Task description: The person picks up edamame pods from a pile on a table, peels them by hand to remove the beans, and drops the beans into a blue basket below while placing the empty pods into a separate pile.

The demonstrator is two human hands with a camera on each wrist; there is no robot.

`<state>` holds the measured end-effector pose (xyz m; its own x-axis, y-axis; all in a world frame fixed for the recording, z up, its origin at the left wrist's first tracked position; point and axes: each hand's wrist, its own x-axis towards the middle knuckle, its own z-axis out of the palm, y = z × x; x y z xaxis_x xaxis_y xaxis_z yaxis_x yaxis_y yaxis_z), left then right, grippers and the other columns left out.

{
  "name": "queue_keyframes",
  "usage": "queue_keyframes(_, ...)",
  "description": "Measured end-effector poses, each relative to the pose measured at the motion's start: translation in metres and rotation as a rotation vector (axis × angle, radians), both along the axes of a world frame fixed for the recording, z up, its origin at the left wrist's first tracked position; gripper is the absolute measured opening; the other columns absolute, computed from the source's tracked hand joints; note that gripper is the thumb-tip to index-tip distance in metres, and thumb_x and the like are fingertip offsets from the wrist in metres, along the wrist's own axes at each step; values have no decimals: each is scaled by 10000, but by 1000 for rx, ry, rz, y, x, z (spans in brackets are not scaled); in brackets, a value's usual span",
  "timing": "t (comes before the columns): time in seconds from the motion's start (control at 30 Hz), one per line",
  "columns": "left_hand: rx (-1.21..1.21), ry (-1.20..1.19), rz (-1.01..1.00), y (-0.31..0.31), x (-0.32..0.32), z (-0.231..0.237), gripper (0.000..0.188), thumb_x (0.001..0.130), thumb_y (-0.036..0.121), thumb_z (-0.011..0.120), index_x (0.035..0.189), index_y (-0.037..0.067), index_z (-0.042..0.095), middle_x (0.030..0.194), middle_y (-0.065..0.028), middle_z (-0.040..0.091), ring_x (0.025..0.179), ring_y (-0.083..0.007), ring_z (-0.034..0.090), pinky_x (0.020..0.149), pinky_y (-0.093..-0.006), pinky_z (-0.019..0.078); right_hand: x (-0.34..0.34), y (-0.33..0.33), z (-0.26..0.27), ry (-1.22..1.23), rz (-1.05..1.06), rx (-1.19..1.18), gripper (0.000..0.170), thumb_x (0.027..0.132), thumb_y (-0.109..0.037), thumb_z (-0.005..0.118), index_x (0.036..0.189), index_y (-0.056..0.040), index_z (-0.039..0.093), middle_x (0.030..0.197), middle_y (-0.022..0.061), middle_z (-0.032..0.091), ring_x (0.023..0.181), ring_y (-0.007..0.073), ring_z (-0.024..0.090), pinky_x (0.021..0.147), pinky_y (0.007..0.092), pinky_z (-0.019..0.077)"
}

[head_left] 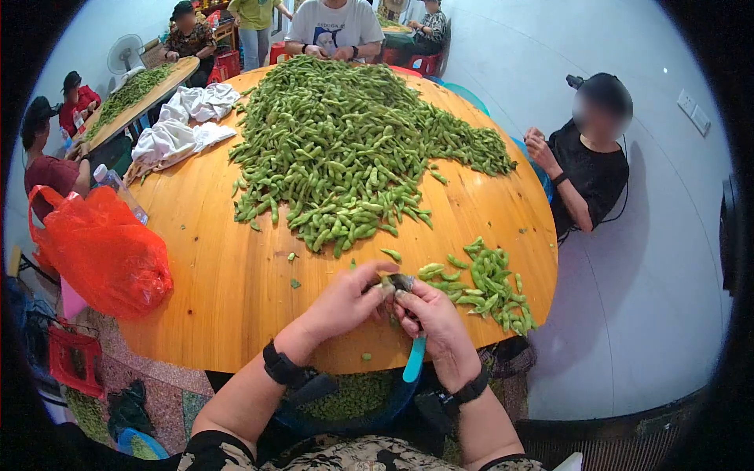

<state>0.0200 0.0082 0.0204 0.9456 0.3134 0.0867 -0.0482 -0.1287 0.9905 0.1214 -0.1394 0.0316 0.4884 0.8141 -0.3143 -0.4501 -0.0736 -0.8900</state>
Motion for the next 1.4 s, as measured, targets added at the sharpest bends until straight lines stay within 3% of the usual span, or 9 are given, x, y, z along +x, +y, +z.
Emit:
queue_keyframes(0.07,-115,58,9,0,0,-2,223,886,44,556,1105,4,540,914,-74,634,776,-136,622,637,-302,510,-6,1,4,-11,-43,-22,120,927,-127,541,976,-60,628,640,-36,542,429,17,407,383,165,289)
queue_keyframes(0.17,465,-184,132,2,4,-2,237,819,36,618,1045,14,547,848,-76,618,701,-130,590,626,-275,486,-12,-1,13,-210,-139,-40,144,920,-90,540,1016,-47,639,671,-50,547,502,8,440,444,167,334)
queue_keyframes(0.27,512,-97,169,0,2,1,210,793,19,608,992,6,545,824,-114,606,696,-200,599,635,-311,482,-18,2,6,-439,-176,-65,148,905,-68,552,1011,-20,644,698,-54,552,578,19,481,517,178,388)
queue_keyframes(0.47,559,-8,230,-11,2,2,109,781,-13,528,889,-11,518,809,-200,576,775,-375,581,691,-393,469,-24,0,-1,-369,-147,-17,168,889,-51,552,1023,-6,644,725,-44,562,615,32,502,559,194,418)
queue_keyframes(0.6,576,-102,249,-11,0,-6,98,776,-26,517,871,-5,527,819,-199,573,774,-374,576,697,-408,469,-19,-9,-4,-380,-141,-86,197,881,-57,551,1046,-6,644,722,-38,575,601,41,511,548,211,422)
queue_keyframes(0.7,727,126,221,-13,-13,11,91,768,-31,530,843,15,552,899,-161,582,847,-350,561,755,-406,464,5,-28,-5,-570,-313,-118,200,876,-61,546,1040,0,642,687,-20,577,588,57,521,541,232,427)
queue_keyframes(0.77,1192,83,280,-13,-19,28,130,762,-14,560,875,34,602,987,-108,578,940,-318,529,827,-392,447,30,-50,-6,-660,-365,-183,205,877,-59,538,1043,4,641,667,-7,570,585,66,526,541,239,430)
queue_keyframes(1.13,1080,61,111,14,67,13,169,781,31,593,942,28,644,944,-120,593,905,-344,578,776,-412,476,20,-60,12,-598,-271,-187,206,902,-77,517,1061,14,613,651,2,554,546,56,494,505,233,411)
queue_keyframes(1.4,498,7,16,-11,18,16,280,860,37,572,1134,48,628,771,-125,566,717,-262,583,657,-340,463,4,-29,10,-188,-83,-50,140,939,-124,502,991,-32,593,703,-18,592,481,13,489,412,168,381)
